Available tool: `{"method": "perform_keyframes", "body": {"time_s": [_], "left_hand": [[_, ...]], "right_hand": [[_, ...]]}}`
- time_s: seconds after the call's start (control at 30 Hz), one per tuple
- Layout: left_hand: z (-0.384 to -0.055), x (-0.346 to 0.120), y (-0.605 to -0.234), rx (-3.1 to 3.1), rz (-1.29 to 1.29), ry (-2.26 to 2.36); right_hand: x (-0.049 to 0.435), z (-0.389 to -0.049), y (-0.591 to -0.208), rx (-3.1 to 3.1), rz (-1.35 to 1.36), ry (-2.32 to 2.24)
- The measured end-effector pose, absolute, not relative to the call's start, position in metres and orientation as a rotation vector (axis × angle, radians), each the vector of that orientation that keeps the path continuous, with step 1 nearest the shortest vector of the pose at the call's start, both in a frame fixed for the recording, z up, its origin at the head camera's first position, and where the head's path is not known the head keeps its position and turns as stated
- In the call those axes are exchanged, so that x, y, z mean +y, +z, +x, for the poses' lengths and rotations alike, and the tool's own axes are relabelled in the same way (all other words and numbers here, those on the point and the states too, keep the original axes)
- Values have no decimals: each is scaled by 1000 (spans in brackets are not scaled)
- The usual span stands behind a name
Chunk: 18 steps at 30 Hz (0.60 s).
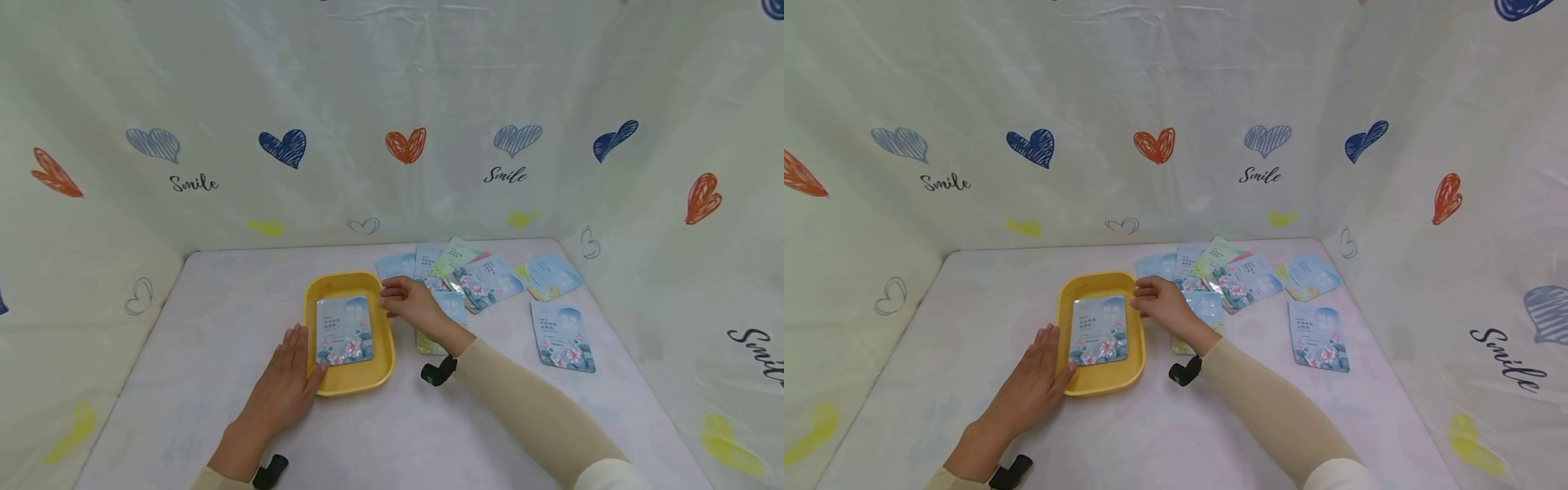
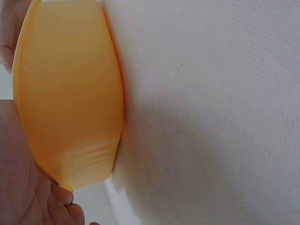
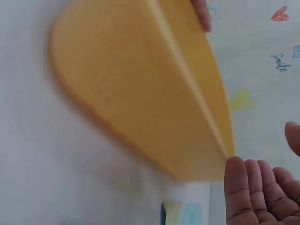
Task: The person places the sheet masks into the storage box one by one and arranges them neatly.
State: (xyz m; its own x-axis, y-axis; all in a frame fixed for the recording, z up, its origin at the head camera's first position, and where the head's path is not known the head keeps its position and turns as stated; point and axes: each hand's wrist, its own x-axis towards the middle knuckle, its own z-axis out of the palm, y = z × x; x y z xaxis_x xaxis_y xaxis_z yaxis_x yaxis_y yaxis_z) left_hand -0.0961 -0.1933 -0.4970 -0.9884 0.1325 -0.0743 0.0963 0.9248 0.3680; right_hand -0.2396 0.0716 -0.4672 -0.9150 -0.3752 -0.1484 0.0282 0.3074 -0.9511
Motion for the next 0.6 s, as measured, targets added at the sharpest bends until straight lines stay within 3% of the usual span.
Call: {"method": "perform_keyframes", "body": {"time_s": [0.6], "left_hand": [[-98, -192, -499, 2961, 132, 536]], "right_hand": [[173, -247, -491, 3031, -767, -511]]}}
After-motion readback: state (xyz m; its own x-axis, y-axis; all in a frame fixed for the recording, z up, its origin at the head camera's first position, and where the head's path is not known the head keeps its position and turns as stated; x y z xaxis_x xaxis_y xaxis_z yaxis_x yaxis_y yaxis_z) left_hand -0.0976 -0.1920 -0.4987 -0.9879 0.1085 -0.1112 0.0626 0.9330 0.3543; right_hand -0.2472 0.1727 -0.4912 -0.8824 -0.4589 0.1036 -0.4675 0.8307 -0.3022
